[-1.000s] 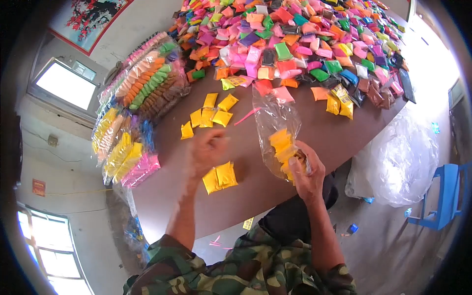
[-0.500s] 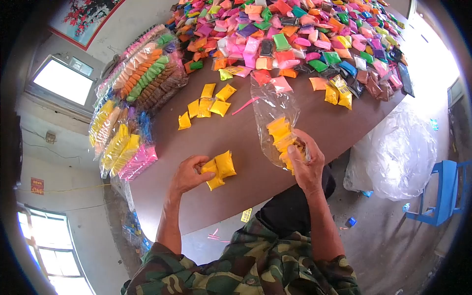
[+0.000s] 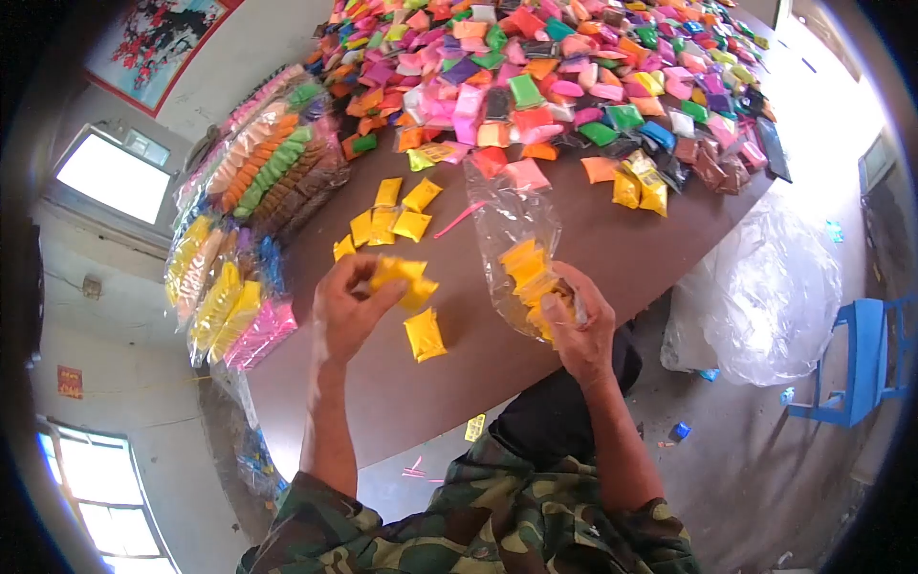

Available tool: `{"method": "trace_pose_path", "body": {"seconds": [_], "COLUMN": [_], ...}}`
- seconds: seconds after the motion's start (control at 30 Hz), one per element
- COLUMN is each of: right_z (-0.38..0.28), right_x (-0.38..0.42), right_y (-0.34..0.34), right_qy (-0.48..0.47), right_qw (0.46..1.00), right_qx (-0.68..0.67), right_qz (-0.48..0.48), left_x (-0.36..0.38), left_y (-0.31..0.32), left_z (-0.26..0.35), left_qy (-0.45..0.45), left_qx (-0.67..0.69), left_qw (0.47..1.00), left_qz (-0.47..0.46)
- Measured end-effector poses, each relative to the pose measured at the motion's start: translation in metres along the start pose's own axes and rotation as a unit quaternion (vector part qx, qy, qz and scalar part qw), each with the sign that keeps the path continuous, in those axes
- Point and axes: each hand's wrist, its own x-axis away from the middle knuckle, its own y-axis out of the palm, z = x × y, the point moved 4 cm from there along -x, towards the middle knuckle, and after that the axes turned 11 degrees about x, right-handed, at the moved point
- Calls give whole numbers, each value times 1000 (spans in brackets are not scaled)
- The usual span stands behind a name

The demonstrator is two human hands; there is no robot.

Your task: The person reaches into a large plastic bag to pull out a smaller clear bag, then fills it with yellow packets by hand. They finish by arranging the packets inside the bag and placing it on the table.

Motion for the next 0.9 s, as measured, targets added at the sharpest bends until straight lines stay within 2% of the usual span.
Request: {"method": "trace_pose_path", "body": {"seconds": [0.1,0.33,0.53,0.63,0.73,0.9], "right_z": [0,-7,-3,-4,-1,2], "right_x": [0,-1,-2,-3,-2,-3], "right_y": [-3,-2,-2,-4,-2,-2], "right_qy": [-15,-12,-6,-13,-15,-25], "right_qw": [999,1000,1000,999,1000,999], "right_qx": [50,20,11,30,16,29], "right_qz": [7,1,2,-5,-5,-6], "left_x": [-36,-78,-81,-81,-84,-84], "left_y": [51,120,136,133,126,140], "left_z": [14,3,-7,2,16,-7], "left_qy": [52,102,62,59,93,92], "left_qx": [5,-23,-52,-43,-30,-11], "left_qw": [999,992,989,993,992,993], "left_qz": [-5,-73,-123,-89,-75,-69]}}
